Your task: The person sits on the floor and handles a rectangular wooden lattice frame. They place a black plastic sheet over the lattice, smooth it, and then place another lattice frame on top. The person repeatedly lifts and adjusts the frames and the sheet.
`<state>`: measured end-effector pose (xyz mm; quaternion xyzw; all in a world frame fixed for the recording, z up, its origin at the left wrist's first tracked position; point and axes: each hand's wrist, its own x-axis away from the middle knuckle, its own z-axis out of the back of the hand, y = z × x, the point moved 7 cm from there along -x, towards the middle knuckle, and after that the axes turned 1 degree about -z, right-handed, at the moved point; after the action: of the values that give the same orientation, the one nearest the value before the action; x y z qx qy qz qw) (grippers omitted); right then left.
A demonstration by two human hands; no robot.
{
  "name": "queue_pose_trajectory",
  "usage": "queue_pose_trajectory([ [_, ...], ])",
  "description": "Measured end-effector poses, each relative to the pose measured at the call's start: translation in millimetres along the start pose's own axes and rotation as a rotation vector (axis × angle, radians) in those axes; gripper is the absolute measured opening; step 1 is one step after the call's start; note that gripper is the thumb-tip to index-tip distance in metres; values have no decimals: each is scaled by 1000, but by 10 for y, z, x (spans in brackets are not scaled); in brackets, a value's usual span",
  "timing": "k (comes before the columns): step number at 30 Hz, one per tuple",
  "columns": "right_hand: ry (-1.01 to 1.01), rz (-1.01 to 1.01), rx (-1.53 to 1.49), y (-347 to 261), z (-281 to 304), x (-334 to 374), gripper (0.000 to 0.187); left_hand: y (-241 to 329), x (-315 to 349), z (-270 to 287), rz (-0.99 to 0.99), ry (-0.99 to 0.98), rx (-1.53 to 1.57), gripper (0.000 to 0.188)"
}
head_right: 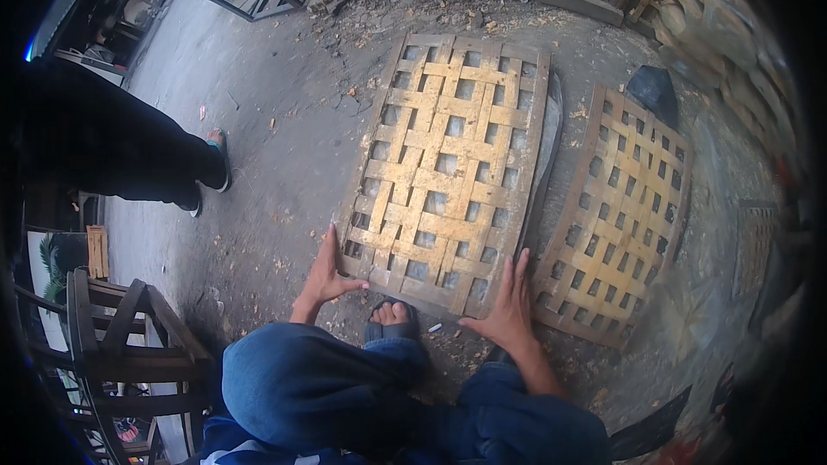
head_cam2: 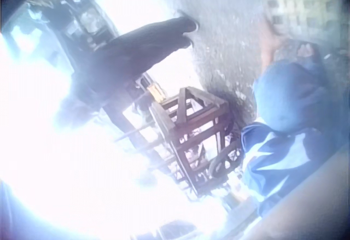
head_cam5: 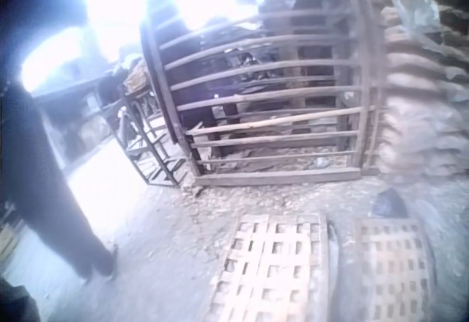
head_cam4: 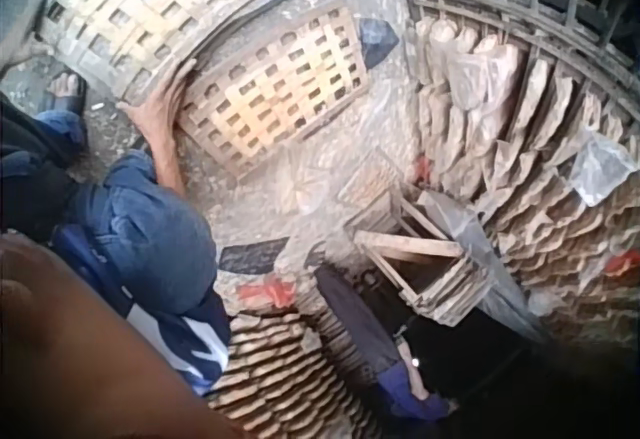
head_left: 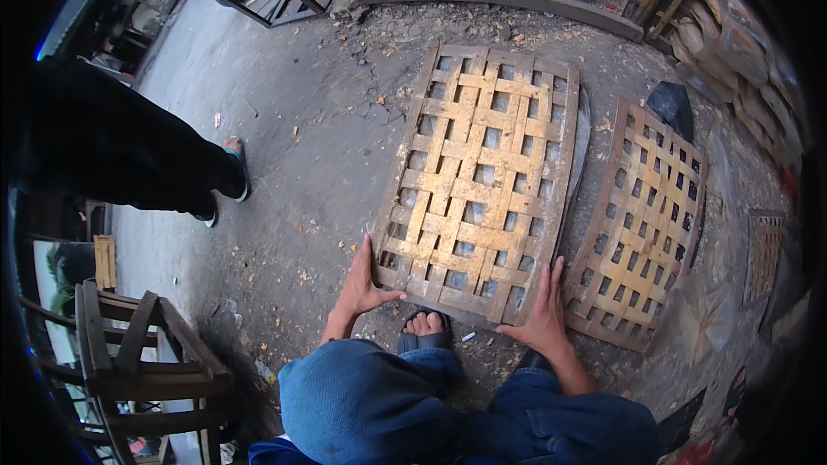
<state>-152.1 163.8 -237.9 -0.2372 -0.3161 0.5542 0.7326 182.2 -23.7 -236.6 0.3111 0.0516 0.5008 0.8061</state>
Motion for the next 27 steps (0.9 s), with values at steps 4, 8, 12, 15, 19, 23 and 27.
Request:
queue_pose_trajectory([
  [4, 68, 26, -37, 23, -41, -44, 154, 55, -105, 46, -17, -27, 114, 153],
  [8, 138, 58, -59, -30, -59, -9, 144, 65, -167, 53, -36, -40, 65, 148],
  [12, 166, 107, -1, -65, -161, 47, 129, 9, -189, 17, 3, -10, 22, 141],
  [15, 136, 102, 63, -69, -181, 83, 120, 26, -164, -9, 13, 9, 8, 138],
  [19, 94, 95, 126, -100, -188, 67, 115, -13, -170, -51, 84, -6, 45, 138],
  [23, 105, 95, 123, -161, -123, 18, 111, -79, -207, -46, 16, 20, 38, 139],
  [27, 120, 125, 54, -155, -188, 2, 111, -136, -232, -4, 14, 15, 13, 139],
])
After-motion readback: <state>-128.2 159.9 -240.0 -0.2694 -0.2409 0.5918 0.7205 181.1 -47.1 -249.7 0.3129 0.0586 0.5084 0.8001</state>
